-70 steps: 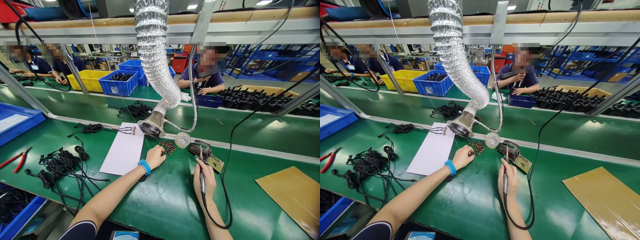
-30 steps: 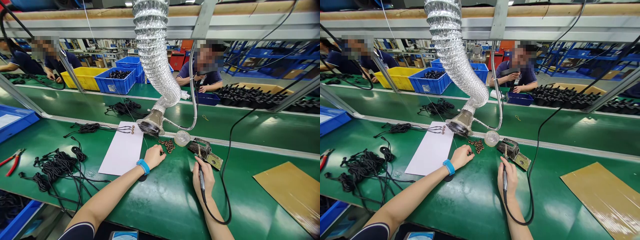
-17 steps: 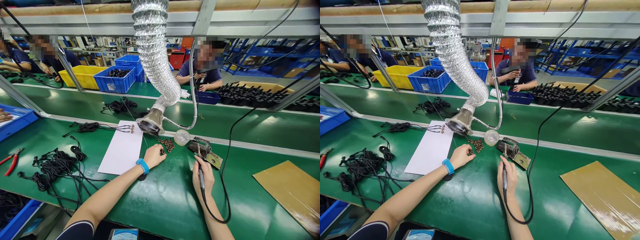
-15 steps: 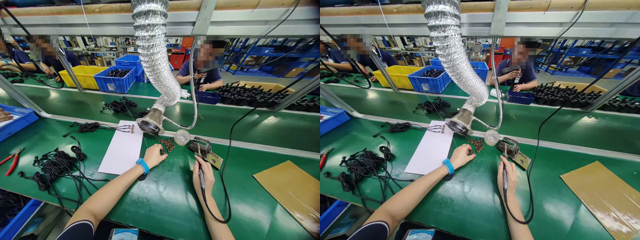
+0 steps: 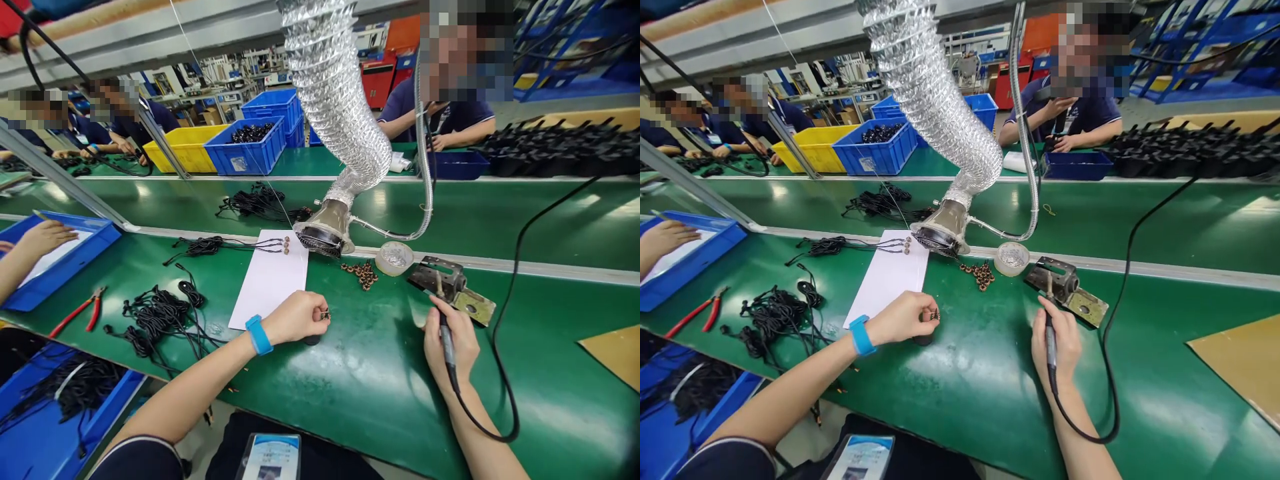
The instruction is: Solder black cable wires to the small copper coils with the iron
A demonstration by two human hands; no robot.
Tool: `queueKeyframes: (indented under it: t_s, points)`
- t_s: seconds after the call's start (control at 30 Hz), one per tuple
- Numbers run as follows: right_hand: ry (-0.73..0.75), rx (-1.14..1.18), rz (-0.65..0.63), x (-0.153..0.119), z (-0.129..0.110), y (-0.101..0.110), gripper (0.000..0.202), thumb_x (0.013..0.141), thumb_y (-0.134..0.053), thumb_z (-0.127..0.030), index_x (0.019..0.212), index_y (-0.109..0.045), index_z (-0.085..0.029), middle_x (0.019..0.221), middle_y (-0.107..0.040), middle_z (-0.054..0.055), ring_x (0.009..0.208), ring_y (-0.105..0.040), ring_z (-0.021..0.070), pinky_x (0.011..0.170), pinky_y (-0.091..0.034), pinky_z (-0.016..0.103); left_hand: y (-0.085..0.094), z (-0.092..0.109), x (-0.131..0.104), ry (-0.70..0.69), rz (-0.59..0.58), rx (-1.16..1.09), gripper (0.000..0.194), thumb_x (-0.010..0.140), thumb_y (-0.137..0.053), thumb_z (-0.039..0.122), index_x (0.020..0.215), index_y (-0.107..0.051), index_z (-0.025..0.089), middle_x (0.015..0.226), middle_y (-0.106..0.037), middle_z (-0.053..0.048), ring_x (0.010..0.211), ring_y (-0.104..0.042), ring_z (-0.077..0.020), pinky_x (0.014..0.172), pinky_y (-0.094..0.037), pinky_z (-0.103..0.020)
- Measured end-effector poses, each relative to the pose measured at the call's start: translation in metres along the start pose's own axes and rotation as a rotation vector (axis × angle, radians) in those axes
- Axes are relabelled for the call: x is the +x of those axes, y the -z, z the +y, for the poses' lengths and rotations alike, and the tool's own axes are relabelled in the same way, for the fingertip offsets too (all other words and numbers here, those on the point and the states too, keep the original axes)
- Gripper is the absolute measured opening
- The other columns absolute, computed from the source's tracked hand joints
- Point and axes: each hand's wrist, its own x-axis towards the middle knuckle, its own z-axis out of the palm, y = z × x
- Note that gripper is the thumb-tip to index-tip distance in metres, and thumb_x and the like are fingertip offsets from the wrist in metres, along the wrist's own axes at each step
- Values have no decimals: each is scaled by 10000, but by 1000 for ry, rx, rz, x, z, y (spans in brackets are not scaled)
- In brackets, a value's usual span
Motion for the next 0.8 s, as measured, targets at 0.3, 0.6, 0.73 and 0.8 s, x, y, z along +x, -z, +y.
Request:
queueKeyframes:
  t_s: [0.3,0.6,0.73,0.8]
  points:
    - [6,-98,32,-3,3,-3,330,973,-497,-330,1196,-685,-176,798,-632,50,769,-583,167,793,-497,297,-21,-39,-33,49,-41,-38,102,800,-693,249,868,-683,174,723,-646,3,684,-600,-145,664,-436,-233]
    - [141,-180,50,-8,6,-6,292,943,-551,-272,1184,-693,-188,934,-677,73,785,-636,157,784,-518,269,-20,-26,-46,111,184,-210,158,856,-633,309,772,-642,175,687,-597,7,637,-515,-125,608,-380,-235]
    - [155,-221,21,-11,9,-9,297,938,-556,-282,1189,-693,-202,920,-670,65,768,-635,152,770,-516,263,-29,-30,-45,185,154,-296,214,865,-574,294,702,-621,164,652,-605,2,598,-493,-118,586,-362,-234]
    - [150,-230,25,-11,10,-9,300,942,-549,-285,1189,-693,-197,911,-668,67,761,-632,154,768,-517,267,-30,-32,-44,210,121,-338,217,862,-559,296,701,-609,161,641,-588,3,601,-491,-119,578,-354,-230]
